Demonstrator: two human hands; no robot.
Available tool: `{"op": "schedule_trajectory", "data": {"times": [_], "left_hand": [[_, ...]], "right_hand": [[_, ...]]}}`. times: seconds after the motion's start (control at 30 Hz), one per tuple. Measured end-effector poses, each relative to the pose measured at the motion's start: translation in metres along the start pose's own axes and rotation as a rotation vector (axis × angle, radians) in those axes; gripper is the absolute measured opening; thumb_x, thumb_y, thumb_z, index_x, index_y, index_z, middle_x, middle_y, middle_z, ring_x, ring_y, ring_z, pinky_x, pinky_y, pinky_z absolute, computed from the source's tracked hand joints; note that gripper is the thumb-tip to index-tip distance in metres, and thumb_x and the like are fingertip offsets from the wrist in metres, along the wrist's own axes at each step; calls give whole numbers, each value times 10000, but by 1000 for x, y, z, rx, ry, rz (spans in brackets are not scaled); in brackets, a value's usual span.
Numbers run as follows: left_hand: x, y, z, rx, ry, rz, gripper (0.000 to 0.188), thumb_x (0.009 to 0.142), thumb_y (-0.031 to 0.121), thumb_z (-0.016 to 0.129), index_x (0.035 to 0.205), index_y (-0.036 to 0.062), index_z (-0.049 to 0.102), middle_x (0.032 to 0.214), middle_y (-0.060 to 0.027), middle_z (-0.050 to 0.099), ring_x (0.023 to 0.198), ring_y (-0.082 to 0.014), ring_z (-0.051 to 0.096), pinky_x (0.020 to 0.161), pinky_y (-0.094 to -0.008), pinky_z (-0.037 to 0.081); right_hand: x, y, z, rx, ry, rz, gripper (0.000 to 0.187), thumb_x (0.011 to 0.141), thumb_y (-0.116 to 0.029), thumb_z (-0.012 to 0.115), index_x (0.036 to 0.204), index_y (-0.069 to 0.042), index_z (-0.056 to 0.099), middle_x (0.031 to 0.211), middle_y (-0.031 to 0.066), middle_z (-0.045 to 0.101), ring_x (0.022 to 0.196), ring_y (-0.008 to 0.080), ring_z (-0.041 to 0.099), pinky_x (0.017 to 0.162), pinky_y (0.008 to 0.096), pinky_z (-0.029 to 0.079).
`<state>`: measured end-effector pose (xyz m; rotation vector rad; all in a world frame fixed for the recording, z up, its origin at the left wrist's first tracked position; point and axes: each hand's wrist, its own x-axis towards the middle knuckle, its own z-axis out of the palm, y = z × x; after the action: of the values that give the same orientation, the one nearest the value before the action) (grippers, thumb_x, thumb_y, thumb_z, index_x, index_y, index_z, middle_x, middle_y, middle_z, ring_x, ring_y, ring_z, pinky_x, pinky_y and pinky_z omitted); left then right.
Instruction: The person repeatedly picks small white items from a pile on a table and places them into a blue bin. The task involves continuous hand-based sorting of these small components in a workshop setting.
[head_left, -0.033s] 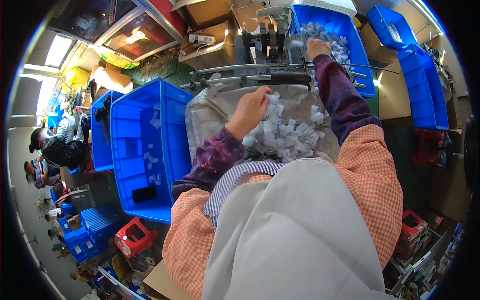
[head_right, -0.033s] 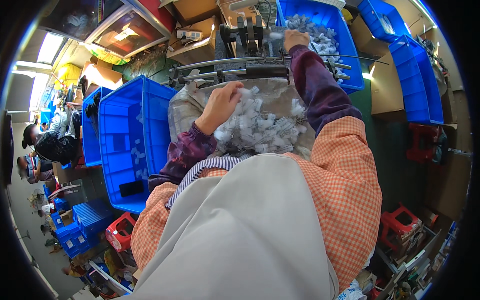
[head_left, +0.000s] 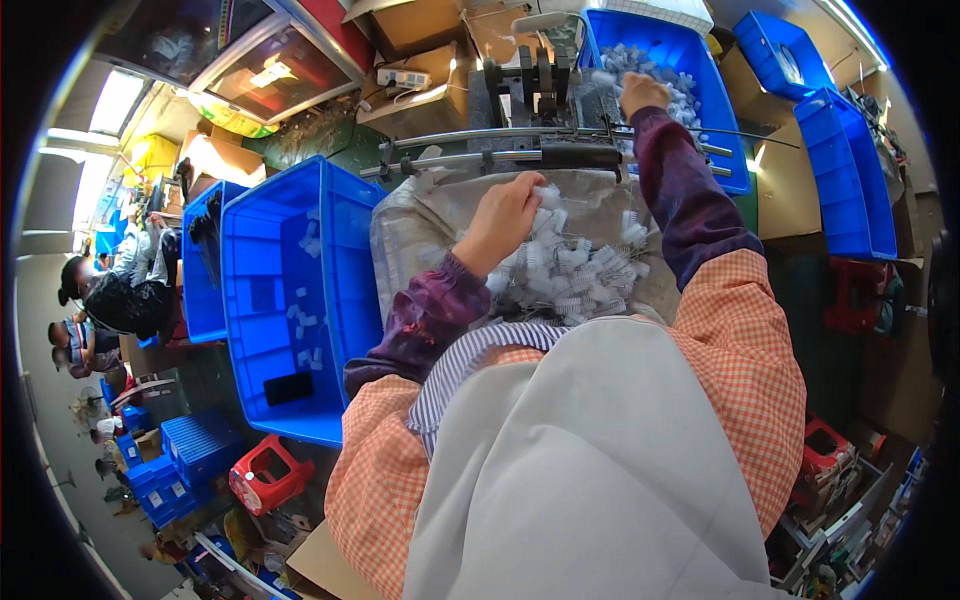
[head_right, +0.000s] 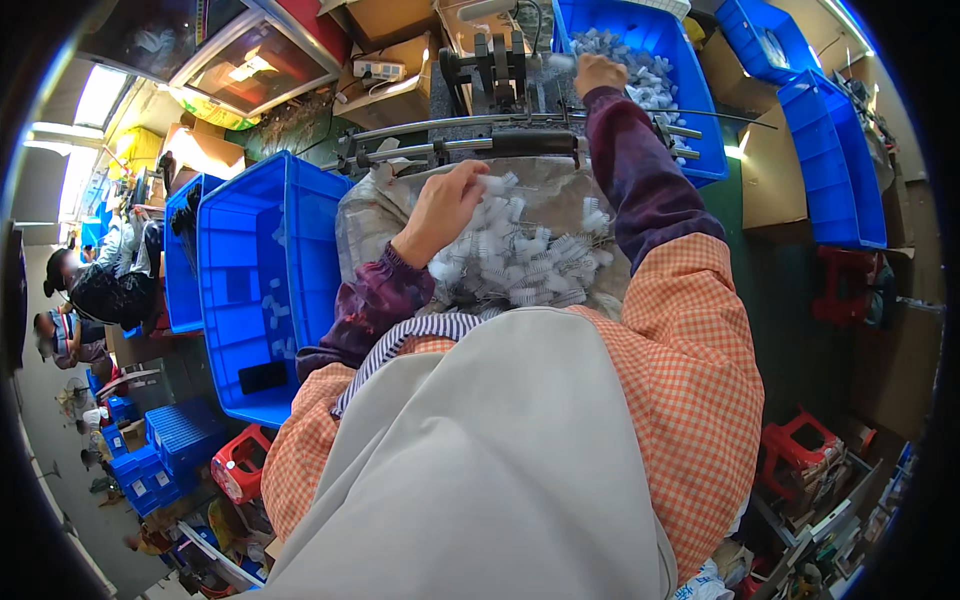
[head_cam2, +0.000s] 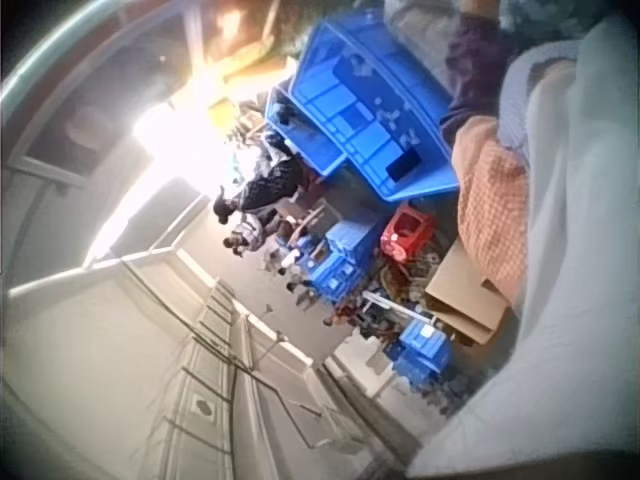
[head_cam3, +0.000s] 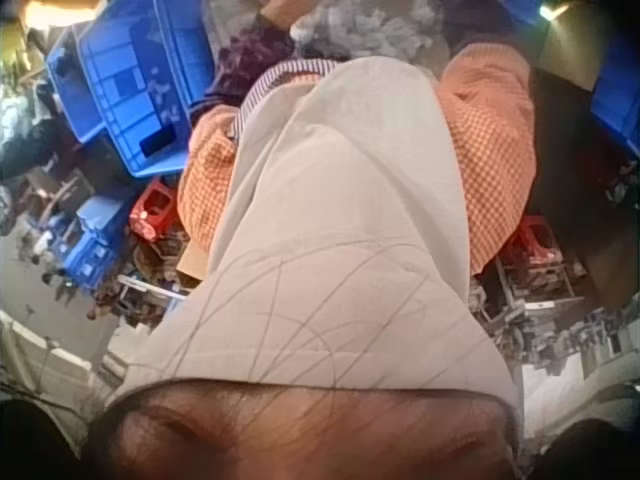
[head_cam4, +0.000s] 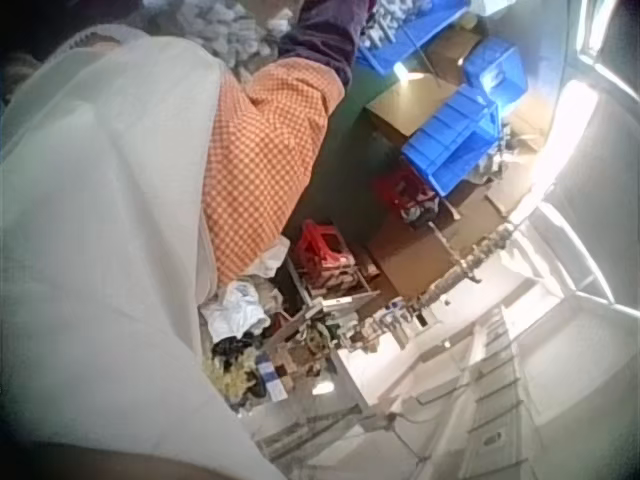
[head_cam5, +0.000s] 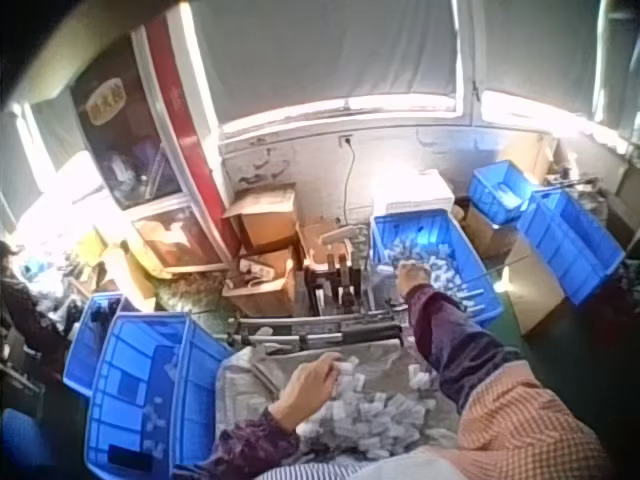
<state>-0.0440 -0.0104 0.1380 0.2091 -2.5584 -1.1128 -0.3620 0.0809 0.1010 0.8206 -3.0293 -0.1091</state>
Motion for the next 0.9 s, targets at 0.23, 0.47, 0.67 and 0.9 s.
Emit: {"op": "schedule_trajectory", "data": {"times": [0.23, 0.47, 0.67, 0.9], "left_hand": [[24, 6, 12, 25, 52, 46, 211, 814, 81, 537, 1015, 19, 529, 758, -183, 613, 715, -353, 599, 630, -393, 463], [9, -1, 23, 84, 30, -24, 422, 774, 248, 637, 1106, 45, 474, 920, -170, 597, 859, -318, 588, 708, -416, 461], [-54, -16, 44, 452, -485, -113, 340, 724, 245, 660, 955, 33, 528, 926, -151, 556, 892, -336, 557, 728, -416, 469], [-58, -20, 40, 357, -366, -67, 117, 737, 63, 543, 848, 27, 545, 864, -140, 579, 833, -330, 568, 671, -416, 473]], "right_hand": [[-77, 1, -34, 767, -312, -622, 359, 846, -208, 538, 1171, -56, 519, 1078, 121, 600, 911, 202, 580, 814, 320, 447], [-82, -27, 9, 938, -142, -746, 213, 823, -149, 528, 1008, -83, 610, 936, 98, 632, 887, 241, 592, 788, 346, 447], [-19, -36, 50, 295, 420, -337, 132, 776, -169, 509, 844, -128, 615, 911, 62, 619, 910, 267, 538, 772, 387, 432], [-8, -44, 59, 271, 398, -307, 174, 775, -184, 505, 899, -148, 623, 953, 30, 623, 997, 246, 499, 832, 399, 393]]}}
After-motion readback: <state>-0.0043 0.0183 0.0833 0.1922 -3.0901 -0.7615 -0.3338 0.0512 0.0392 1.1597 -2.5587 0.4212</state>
